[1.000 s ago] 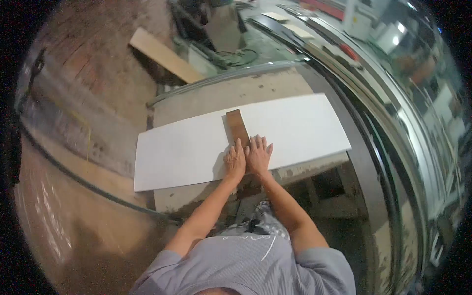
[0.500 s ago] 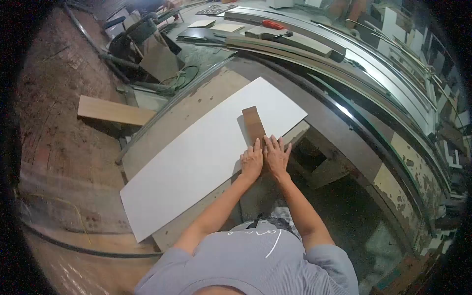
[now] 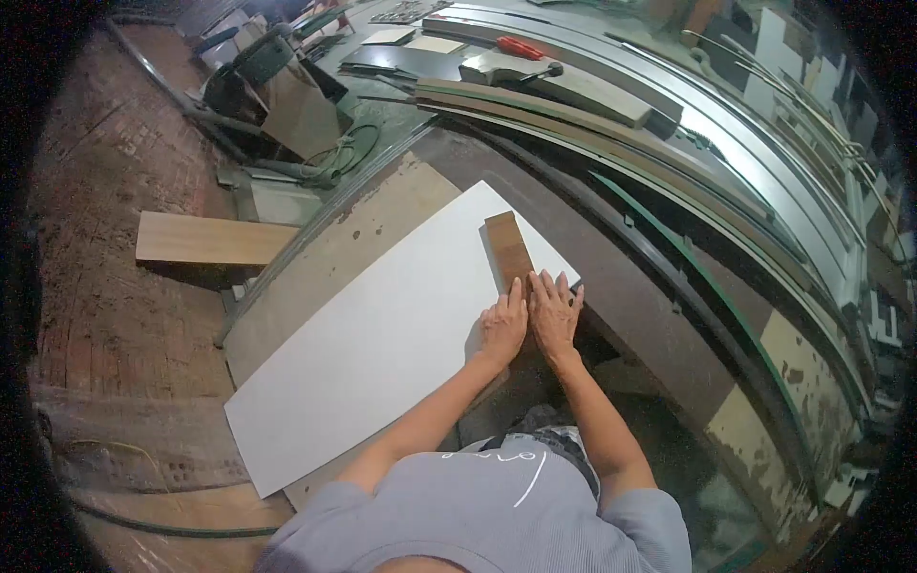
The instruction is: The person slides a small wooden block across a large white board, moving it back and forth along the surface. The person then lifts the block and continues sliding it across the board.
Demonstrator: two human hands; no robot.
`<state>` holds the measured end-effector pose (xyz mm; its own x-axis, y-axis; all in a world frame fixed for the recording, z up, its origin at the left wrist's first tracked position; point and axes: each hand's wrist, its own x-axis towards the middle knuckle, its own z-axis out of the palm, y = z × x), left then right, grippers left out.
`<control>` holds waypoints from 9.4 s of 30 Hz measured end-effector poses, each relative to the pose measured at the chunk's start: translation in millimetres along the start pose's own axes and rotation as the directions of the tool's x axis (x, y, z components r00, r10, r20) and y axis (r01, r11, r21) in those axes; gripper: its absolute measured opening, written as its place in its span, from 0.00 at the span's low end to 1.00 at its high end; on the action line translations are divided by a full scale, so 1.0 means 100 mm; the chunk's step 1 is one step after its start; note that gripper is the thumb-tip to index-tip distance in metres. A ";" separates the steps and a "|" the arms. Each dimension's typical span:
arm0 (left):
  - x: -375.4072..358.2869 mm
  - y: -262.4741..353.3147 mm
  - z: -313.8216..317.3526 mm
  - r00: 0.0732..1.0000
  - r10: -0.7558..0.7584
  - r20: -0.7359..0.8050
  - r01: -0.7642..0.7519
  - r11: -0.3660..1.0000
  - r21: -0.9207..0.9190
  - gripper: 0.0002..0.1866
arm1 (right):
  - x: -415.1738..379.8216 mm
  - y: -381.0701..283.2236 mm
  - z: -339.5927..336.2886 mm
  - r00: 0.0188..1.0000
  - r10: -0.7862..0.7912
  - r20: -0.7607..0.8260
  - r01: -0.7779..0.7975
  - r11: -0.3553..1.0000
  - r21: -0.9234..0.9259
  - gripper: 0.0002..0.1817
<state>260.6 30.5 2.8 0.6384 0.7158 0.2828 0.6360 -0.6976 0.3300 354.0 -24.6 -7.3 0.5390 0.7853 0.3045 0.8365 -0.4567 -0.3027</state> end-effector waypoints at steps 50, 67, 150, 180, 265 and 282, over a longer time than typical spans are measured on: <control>0.24 -0.09 0.04 0.958 -0.259 -0.119 0.266 0.963 0.043 0.24 | 0.54 -0.01 0.12 0.954 -0.296 0.041 0.272 0.917 0.292 0.21; 0.05 -0.01 -0.06 0.941 -0.317 -0.119 0.308 0.947 -0.091 0.25 | 0.36 0.08 0.06 0.945 -0.318 0.072 0.276 0.899 0.338 0.22; 0.39 -0.26 -0.20 0.847 -0.516 0.127 0.526 0.849 -0.061 0.31 | 0.74 -0.19 0.37 0.896 -0.426 0.129 0.381 0.884 0.271 0.24; 1.45 -1.09 -0.02 0.796 -0.595 0.113 0.590 0.804 0.079 0.32 | 1.86 -0.73 0.79 0.871 -0.443 0.213 0.379 0.881 0.285 0.25; -0.22 -0.86 -0.47 0.832 -0.514 0.208 0.527 0.850 -0.012 0.33 | 0.33 -0.90 0.29 0.839 -0.461 0.289 0.364 0.870 0.333 0.28; 0.67 -1.36 -0.44 0.770 -0.625 0.130 0.629 0.777 0.009 0.31 | 1.25 -1.30 0.74 0.832 -0.501 0.237 0.415 0.846 0.334 0.26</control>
<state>197.8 174.1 16.9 0.1505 0.9830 -0.1055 0.9000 -0.0921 0.4260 305.6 164.0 2.9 0.0055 0.9816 0.1910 0.8988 0.0789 -0.4313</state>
